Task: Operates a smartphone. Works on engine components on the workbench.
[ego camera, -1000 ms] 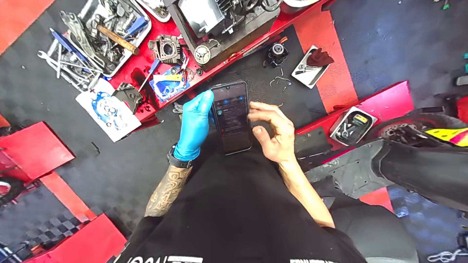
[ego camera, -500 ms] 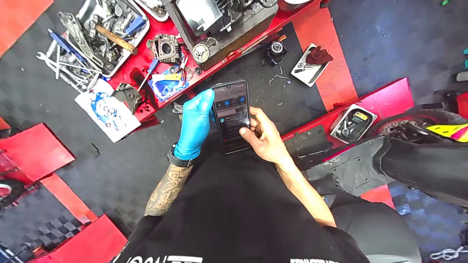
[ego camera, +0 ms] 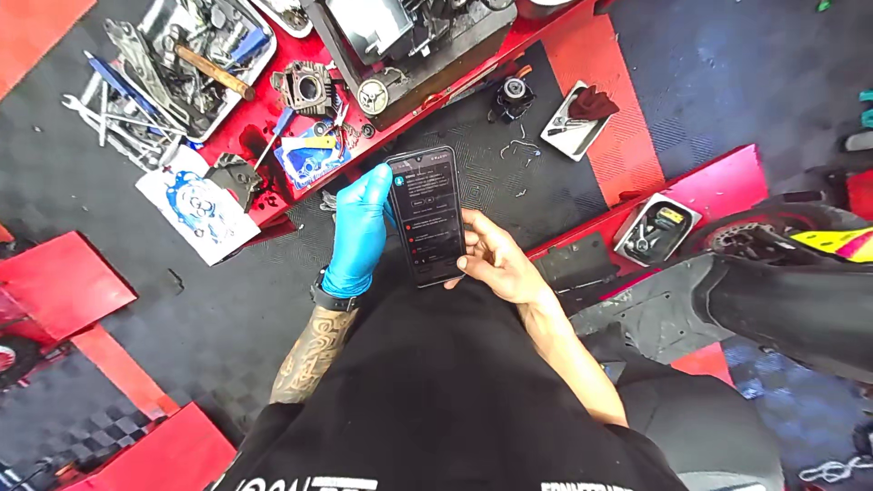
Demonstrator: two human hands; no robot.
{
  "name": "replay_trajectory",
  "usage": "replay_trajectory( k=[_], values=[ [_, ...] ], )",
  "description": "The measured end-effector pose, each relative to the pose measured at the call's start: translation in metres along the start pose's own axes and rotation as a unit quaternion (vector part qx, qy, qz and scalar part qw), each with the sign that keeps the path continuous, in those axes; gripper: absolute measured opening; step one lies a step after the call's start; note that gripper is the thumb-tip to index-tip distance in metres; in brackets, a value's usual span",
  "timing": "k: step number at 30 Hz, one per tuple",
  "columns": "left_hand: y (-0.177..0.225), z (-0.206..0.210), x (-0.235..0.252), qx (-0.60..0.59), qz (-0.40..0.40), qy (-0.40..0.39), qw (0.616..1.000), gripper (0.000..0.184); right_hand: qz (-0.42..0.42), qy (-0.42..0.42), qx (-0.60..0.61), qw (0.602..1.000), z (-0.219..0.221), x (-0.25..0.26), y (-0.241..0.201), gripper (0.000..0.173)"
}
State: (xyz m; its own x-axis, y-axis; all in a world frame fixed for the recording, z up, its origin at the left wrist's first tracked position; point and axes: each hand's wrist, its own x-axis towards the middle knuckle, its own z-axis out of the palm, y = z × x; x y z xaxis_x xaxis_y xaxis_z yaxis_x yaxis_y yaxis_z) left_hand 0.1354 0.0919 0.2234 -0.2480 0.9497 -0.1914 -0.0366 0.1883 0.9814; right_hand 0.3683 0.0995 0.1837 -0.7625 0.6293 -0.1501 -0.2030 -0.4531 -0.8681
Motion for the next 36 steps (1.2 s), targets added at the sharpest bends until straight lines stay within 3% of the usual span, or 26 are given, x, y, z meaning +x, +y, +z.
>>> replay_trajectory(
  k=[6, 11, 17, 21, 25, 29, 33, 36],
  values=[
    [0.001, 0.002, 0.000, 0.009, 0.012, 0.003, 1.000, 0.040, 0.009, 0.026, -0.021, 0.999, 0.006, -0.001, -0.001, 0.064],
    [0.000, 0.002, -0.002, -0.012, 0.001, -0.004, 1.000, 0.041, -0.059, -0.004, -0.012, 0.998, -0.001, 0.002, 0.008, 0.057],
    [-0.001, 0.004, 0.000, 0.001, 0.002, -0.048, 0.999, 0.041, -0.051, 0.091, 0.185, 0.977, 0.011, 0.010, 0.018, 0.060],
    [0.003, 0.001, 0.001, 0.081, 0.006, -0.110, 0.991, 0.044, -0.032, 0.040, 0.354, 0.934, 0.011, 0.008, 0.018, 0.067],
    [-0.004, -0.003, 0.009, 0.065, -0.034, -0.148, 0.986, 0.045, -0.027, -0.010, 0.410, 0.912, 0.016, 0.016, 0.007, 0.065],
    [-0.059, -0.029, 0.033, 0.010, -0.102, -0.147, 0.984, 0.062, -0.039, -0.005, 0.430, 0.902, 0.013, 0.026, 0.006, 0.065],
    [-0.141, -0.068, 0.040, 0.004, -0.252, -0.037, 0.967, 0.065, -0.059, 0.010, 0.379, 0.924, -0.027, 0.030, 0.028, 0.067],
    [-0.193, -0.100, 0.023, -0.007, -0.356, 0.048, 0.933, 0.067, -0.045, 0.088, 0.237, 0.967, -0.071, 0.021, 0.048, 0.077]
  ],
)
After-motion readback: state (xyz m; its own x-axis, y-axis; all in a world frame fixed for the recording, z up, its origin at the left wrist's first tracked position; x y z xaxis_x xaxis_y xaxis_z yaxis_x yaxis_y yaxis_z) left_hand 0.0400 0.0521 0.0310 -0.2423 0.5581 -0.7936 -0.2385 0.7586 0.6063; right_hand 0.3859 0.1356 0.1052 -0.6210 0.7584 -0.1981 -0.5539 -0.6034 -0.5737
